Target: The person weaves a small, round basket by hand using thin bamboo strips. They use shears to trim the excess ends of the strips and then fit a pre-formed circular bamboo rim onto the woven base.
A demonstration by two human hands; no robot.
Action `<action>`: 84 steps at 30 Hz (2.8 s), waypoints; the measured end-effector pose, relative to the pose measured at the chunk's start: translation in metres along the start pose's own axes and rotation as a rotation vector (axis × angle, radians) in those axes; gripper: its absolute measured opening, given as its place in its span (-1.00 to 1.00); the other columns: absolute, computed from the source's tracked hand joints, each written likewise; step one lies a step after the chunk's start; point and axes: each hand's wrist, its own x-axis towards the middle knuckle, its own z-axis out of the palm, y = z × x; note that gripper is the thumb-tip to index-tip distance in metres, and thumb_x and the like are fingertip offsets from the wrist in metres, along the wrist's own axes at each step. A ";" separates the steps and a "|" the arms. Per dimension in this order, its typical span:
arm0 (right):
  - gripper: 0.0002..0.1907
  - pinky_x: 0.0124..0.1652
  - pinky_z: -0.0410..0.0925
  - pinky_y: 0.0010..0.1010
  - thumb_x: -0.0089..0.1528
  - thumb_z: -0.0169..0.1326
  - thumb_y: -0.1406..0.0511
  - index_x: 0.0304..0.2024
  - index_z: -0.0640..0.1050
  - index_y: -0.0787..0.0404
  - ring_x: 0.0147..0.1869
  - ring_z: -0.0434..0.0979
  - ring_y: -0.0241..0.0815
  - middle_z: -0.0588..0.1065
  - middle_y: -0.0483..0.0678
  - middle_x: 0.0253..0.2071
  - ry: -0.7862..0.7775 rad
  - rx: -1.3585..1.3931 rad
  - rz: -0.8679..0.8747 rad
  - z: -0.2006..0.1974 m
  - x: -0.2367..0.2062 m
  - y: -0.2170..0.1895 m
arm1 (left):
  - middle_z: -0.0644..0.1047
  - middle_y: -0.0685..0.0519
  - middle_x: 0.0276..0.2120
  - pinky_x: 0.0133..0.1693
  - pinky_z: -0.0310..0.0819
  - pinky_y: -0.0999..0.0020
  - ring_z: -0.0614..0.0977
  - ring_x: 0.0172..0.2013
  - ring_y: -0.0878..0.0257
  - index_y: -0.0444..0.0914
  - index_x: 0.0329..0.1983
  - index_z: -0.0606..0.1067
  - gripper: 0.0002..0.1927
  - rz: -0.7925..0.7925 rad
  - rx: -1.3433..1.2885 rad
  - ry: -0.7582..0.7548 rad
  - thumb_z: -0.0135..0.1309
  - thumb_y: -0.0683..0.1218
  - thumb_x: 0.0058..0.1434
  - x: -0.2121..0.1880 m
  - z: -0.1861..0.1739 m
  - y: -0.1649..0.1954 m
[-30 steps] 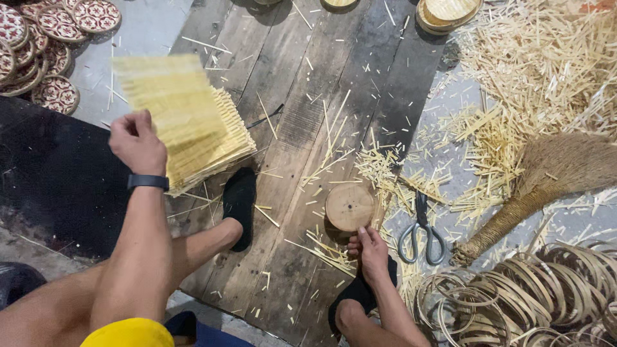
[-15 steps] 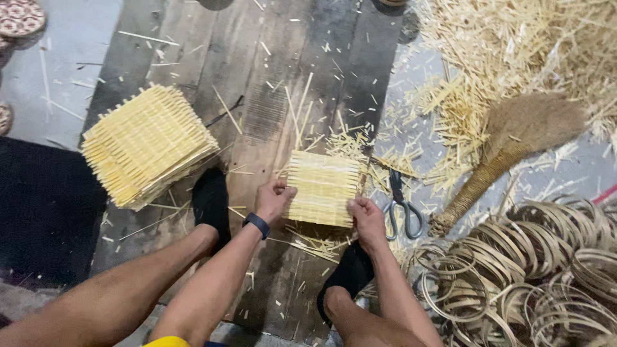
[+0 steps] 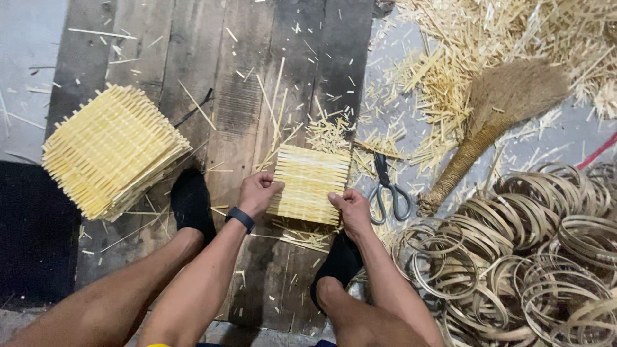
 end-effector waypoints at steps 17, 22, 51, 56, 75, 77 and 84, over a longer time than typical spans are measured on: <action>-0.72 -0.46 0.22 -0.51 0.15 0.36 0.26 -0.36 0.49 0.20 -0.44 0.33 -0.42 0.42 -0.21 -0.48 0.040 -0.166 -0.119 0.018 -0.031 -0.006 | 0.62 0.00 -0.32 -0.29 0.52 0.42 0.60 -0.37 0.31 -0.37 -0.14 0.56 -0.56 -0.157 0.105 0.086 0.49 -0.23 -0.08 -0.036 -0.010 0.003; -0.64 -0.17 0.46 -0.49 0.17 0.36 0.15 -0.13 0.60 0.23 -0.18 0.58 -0.25 0.59 -0.08 -0.24 0.121 -0.587 -0.288 -0.036 -0.042 -0.026 | 0.62 0.03 -0.33 -0.31 0.53 0.45 0.60 -0.40 0.36 -0.34 -0.21 0.53 -0.59 -0.175 -0.062 0.080 0.47 -0.22 -0.09 -0.044 -0.009 -0.002; -0.46 -0.11 0.50 -0.17 0.25 0.18 0.22 0.17 0.38 0.40 0.07 0.50 0.06 0.43 0.26 0.06 -0.023 -1.162 -0.879 -0.019 -0.190 -0.252 | 0.43 0.10 -0.50 -0.37 0.43 0.34 0.45 -0.47 0.30 -0.38 0.03 0.54 -0.72 0.046 -0.898 -0.599 0.08 -0.06 0.43 -0.159 0.055 0.208; -0.71 -0.22 0.47 -0.25 0.24 0.24 0.23 -0.07 0.56 0.24 -0.14 0.57 -0.02 0.50 0.06 -0.20 -0.152 -1.295 -1.314 0.034 -0.193 -0.260 | 0.37 0.16 -0.55 -0.56 0.21 0.50 0.32 -0.59 0.41 -0.30 -0.05 0.59 -0.80 -0.092 -0.845 -0.715 0.07 -0.08 0.43 -0.170 0.033 0.226; -0.87 -0.53 0.34 -0.28 0.19 0.18 0.37 -0.40 0.47 0.24 -0.52 0.42 -0.10 0.36 0.01 -0.43 -0.148 -1.470 -1.280 0.119 -0.150 -0.192 | 0.18 0.22 -0.77 -0.69 -0.13 0.41 0.09 -0.77 0.40 -0.14 -0.62 0.35 -0.29 -0.301 -0.473 -0.446 -0.25 0.47 0.36 -0.135 0.005 0.236; -0.90 -0.41 0.41 -0.33 0.17 0.21 0.31 -0.33 0.58 0.22 -0.43 0.48 -0.16 0.42 -0.01 -0.39 -0.220 -1.285 -1.072 0.117 -0.139 -0.195 | 0.26 0.21 -0.74 -0.70 -0.09 0.45 0.13 -0.76 0.41 -0.17 -0.50 0.47 -0.40 -0.269 -0.486 -0.438 -0.17 0.36 0.39 -0.123 0.002 0.227; -0.59 -0.19 0.55 -0.18 0.28 0.03 0.06 -0.21 0.58 0.30 -0.32 0.55 -0.16 0.51 -0.03 -0.39 -0.312 0.194 -0.142 0.089 -0.101 -0.186 | 0.43 0.13 -0.55 -0.44 0.35 0.45 0.41 -0.53 0.35 -0.32 -0.19 0.51 -0.70 -0.047 -1.373 -0.343 -0.01 0.02 0.46 -0.081 -0.023 0.197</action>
